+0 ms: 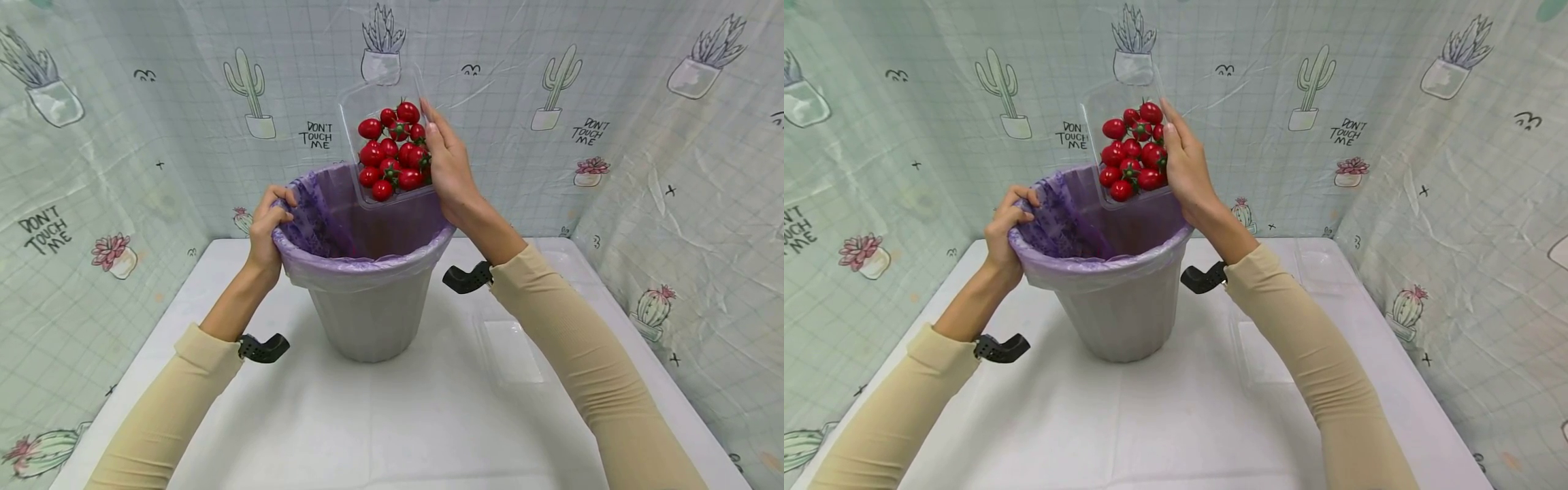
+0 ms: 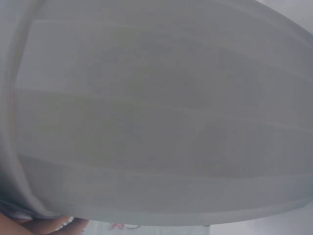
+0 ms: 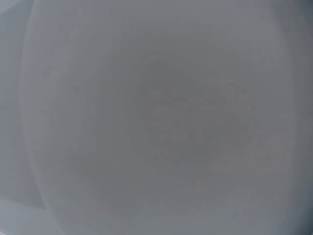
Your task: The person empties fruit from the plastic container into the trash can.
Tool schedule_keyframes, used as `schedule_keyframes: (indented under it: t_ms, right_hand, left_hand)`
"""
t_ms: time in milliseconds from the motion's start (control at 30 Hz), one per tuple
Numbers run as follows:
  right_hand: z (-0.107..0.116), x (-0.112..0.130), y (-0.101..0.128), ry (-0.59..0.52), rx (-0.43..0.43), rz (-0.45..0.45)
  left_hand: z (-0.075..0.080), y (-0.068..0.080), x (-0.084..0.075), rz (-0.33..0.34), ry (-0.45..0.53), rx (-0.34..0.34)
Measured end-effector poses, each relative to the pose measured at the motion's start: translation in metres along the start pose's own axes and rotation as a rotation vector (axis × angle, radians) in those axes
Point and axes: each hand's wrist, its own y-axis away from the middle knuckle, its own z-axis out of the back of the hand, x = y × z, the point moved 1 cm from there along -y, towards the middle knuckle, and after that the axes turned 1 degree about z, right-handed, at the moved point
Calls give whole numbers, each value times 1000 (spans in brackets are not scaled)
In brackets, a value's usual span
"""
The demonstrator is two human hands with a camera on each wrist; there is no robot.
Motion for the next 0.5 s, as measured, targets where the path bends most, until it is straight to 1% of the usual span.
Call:
schedule_keyframes:
  t_ms: [500]
  right_hand:
    - [-1,1,0,10,12,28]
  left_hand:
    - [1,-1,0,0,1,0]
